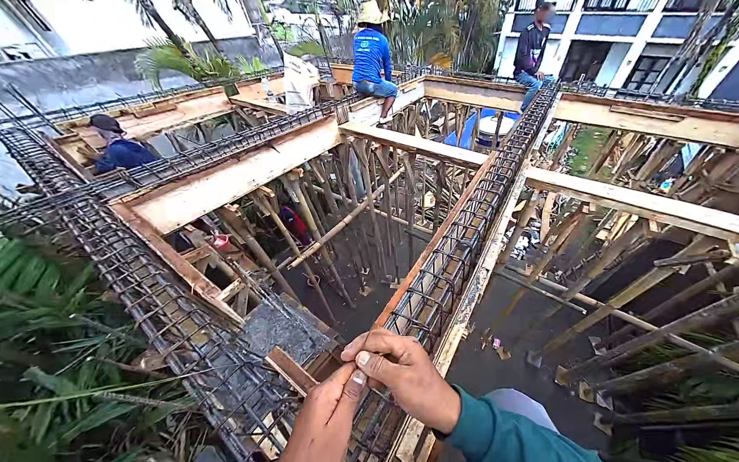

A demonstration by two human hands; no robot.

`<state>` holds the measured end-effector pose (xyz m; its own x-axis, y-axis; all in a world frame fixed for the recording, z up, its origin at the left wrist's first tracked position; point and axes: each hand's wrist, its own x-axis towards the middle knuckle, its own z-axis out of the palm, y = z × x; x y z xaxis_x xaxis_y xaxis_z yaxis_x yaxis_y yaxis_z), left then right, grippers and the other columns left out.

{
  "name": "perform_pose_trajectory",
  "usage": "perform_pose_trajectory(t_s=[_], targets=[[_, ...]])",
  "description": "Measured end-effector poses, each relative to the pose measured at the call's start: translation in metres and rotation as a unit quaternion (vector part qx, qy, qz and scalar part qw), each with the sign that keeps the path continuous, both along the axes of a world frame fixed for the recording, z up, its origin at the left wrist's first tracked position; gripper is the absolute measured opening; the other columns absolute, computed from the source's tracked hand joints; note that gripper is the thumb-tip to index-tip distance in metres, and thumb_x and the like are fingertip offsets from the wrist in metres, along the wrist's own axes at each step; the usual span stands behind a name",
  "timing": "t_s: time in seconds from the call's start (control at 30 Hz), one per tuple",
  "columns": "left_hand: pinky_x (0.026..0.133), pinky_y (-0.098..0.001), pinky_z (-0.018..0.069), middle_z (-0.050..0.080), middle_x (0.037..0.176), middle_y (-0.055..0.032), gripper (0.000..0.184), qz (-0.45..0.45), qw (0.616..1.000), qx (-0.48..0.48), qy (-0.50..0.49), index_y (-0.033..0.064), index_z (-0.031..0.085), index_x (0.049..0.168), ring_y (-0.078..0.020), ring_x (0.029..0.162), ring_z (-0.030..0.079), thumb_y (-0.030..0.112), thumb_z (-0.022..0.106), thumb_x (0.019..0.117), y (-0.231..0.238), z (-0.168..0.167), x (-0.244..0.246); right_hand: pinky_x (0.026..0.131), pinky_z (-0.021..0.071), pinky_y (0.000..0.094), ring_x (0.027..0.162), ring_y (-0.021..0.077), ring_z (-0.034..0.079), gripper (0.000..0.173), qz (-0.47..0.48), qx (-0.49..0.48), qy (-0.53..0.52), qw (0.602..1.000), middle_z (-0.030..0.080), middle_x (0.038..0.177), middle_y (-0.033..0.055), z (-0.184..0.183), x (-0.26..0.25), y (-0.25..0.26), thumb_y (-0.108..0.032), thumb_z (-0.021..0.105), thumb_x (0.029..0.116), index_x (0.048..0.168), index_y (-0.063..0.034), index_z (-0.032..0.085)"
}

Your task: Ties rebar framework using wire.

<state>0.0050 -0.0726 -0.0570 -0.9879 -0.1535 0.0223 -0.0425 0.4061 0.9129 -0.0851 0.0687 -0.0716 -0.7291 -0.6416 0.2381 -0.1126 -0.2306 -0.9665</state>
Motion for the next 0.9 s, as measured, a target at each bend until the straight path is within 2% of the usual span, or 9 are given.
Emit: perform_pose_trajectory(t_s=[0.07, 0.17, 0.23, 0.33, 0.4, 0.5, 0.7, 0.8, 0.9], targets=[[0.047, -0.0177, 0.0340, 0.042, 0.059, 0.0163, 0.033, -0.034, 0.991, 0.129, -0.011, 0.0193, 0.063, 0.089, 0.0023, 0.048, 0.037, 0.021, 0.038, 0.1092, 0.001, -0.006, -0.004, 0.065, 0.0516, 0.0188, 0.073, 0.0023, 0.060, 0.023, -0.021, -0.021, 0.002, 1.000, 0.069, 0.103, 0.0063, 0.003, -0.001, 0.001, -0.008, 0.052, 0.1037, 0.107, 0.0025, 0.073], [0.054, -0.0166, 0.0428, 0.047, 0.062, 0.0169, 0.036, -0.079, 0.968, 0.239, -0.014, 0.0207, 0.065, 0.092, 0.0027, 0.054, 0.045, 0.030, 0.036, 0.1108, 0.000, -0.016, -0.008, 0.086, 0.0599, 0.0313, 0.089, 0.0123, 0.071, 0.025, -0.069, -0.079, -0.050, 0.993, 0.074, 0.098, 0.0085, 0.014, -0.009, 0.008, -0.004, 0.045, 0.1055, 0.108, 0.0063, 0.068], [0.056, -0.0195, 0.0505, 0.047, 0.060, 0.0150, 0.037, -0.074, 0.952, 0.296, -0.033, 0.0187, 0.065, 0.093, 0.0001, 0.052, 0.049, 0.031, 0.035, 0.1110, 0.002, -0.017, -0.010, 0.089, 0.0623, 0.0391, 0.089, 0.0212, 0.075, 0.024, -0.077, -0.143, -0.171, 0.972, 0.075, 0.094, 0.0135, 0.021, -0.017, 0.011, -0.003, 0.040, 0.1078, 0.112, 0.0073, 0.062], [0.044, -0.0173, 0.0387, 0.038, 0.053, 0.0138, 0.043, -0.073, 0.936, 0.329, -0.103, 0.0184, 0.061, 0.083, 0.0005, 0.043, 0.038, 0.032, 0.032, 0.1112, 0.008, -0.015, -0.011, 0.077, 0.0645, 0.0409, 0.074, 0.0221, 0.073, 0.022, -0.046, -0.184, -0.279, 0.941, 0.069, 0.081, 0.0100, 0.022, -0.019, 0.013, -0.007, 0.038, 0.1100, 0.115, 0.0020, 0.057], [0.040, -0.0167, 0.0296, 0.038, 0.052, 0.0135, 0.046, -0.128, 0.935, 0.291, -0.157, 0.0201, 0.057, 0.077, 0.0011, 0.041, 0.033, 0.035, 0.030, 0.1110, 0.010, -0.019, -0.013, 0.064, 0.0619, 0.0341, 0.061, 0.0143, 0.064, 0.021, -0.028, -0.172, -0.264, 0.949, 0.061, 0.072, 0.0027, 0.020, -0.017, 0.013, -0.006, 0.040, 0.1084, 0.111, 0.0017, 0.060], [0.042, -0.0187, 0.0306, 0.044, 0.056, 0.0119, 0.048, -0.204, 0.947, 0.170, -0.179, 0.0163, 0.057, 0.077, 0.0004, 0.044, 0.035, 0.033, 0.029, 0.1109, 0.011, -0.027, -0.016, 0.049, 0.0470, 0.0213, 0.051, 0.0052, 0.051, 0.021, -0.001, -0.094, -0.177, 0.980, 0.056, 0.066, -0.0026, 0.015, -0.017, 0.016, -0.006, 0.046, 0.1057, 0.108, 0.0012, 0.066], [0.075, -0.0461, 0.0556, 0.066, 0.086, -0.0153, 0.044, -0.143, 0.983, -0.112, -0.038, -0.0051, 0.065, 0.111, -0.0251, 0.076, 0.066, 0.033, 0.041, 0.1108, 0.029, -0.033, -0.014, 0.050, 0.0446, 0.0198, 0.052, 0.0031, 0.049, 0.023, -0.016, -0.097, -0.105, 0.990, 0.056, 0.067, -0.0042, 0.017, -0.028, 0.023, -0.007, 0.045, 0.1057, 0.108, 0.0012, 0.067], [0.073, -0.0410, 0.0574, 0.068, 0.082, -0.0104, 0.048, -0.091, 0.983, -0.157, -0.008, 0.0002, 0.070, 0.099, -0.0213, 0.074, 0.068, 0.037, 0.040, 0.1103, 0.028, -0.043, -0.017, 0.049, 0.0448, 0.0208, 0.051, 0.0047, 0.048, 0.024, -0.055, -0.139, -0.111, 0.983, 0.054, 0.065, -0.0031, 0.020, -0.039, 0.030, -0.007, 0.044, 0.1057, 0.107, 0.0025, 0.067], [0.074, -0.0562, 0.0538, 0.067, 0.077, -0.0178, 0.059, -0.148, 0.954, -0.215, -0.144, -0.0025, 0.069, 0.096, -0.0349, 0.075, 0.068, 0.044, 0.036, 0.1111, 0.030, -0.035, -0.022, 0.048, 0.0426, 0.0197, 0.050, 0.0039, 0.047, 0.024, -0.076, -0.127, -0.102, 0.984, 0.053, 0.065, -0.0025, 0.021, -0.037, 0.032, -0.006, 0.045, 0.1052, 0.106, 0.0034, 0.067]])
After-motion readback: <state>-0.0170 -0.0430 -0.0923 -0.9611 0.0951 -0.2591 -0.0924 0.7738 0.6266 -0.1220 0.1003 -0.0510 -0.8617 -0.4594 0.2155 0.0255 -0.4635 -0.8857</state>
